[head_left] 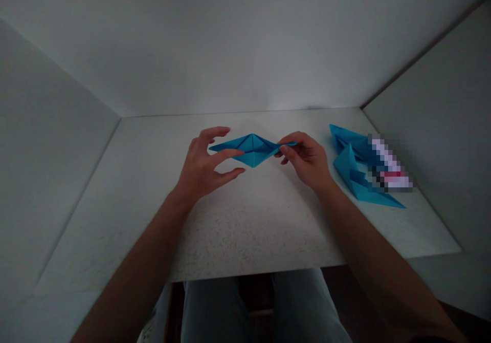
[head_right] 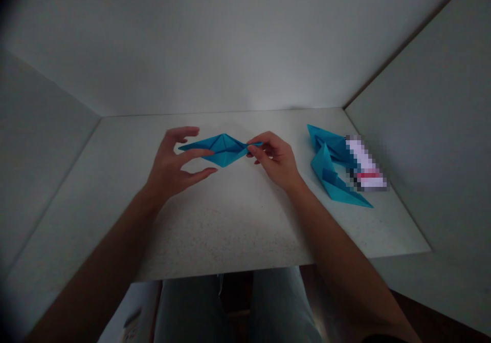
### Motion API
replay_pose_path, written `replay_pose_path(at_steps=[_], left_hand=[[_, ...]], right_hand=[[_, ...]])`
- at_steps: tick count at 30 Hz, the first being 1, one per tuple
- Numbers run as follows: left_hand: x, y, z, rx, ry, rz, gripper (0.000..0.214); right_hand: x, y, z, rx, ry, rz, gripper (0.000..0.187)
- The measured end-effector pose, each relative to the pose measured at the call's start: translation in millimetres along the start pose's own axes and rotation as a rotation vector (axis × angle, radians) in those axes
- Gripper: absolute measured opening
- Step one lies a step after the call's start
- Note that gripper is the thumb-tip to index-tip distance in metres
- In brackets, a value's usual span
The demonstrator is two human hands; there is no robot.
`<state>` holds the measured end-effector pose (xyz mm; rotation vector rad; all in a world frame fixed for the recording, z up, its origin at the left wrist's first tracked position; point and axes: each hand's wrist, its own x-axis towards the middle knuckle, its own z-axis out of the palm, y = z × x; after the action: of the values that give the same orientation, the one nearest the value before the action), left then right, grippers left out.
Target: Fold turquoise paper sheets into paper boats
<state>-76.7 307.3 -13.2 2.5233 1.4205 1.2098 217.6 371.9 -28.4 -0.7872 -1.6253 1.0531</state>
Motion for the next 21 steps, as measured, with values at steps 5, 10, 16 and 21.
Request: replay_pose_path(at_steps=[5,10,16,21], left_hand=[[-2.4,-11.2,5.6,0.039,-0.127,-0.041,0.009],[-1.9,-12.0,4.6,0.045,-0.019,-0.107,0.011],[-3.0,-10.3,5.8,0.104,0.07,0.072,0.007],[-3.7,-5.7,9.0,0.155,0.051,0.204,0.008]], right_hand=[[-0.1,-0.7,-0.9,0.029,-0.04,0.001,0.031],[1.2,0.7,-4.3,0.039,-0.003,-0.02,0.029],[0.6,4.0,-8.8,-0.077,-0.03,-0.085,0.036],[-2.0,6.2,-6.8,-0.214,-0.16,-0.134,0.041]])
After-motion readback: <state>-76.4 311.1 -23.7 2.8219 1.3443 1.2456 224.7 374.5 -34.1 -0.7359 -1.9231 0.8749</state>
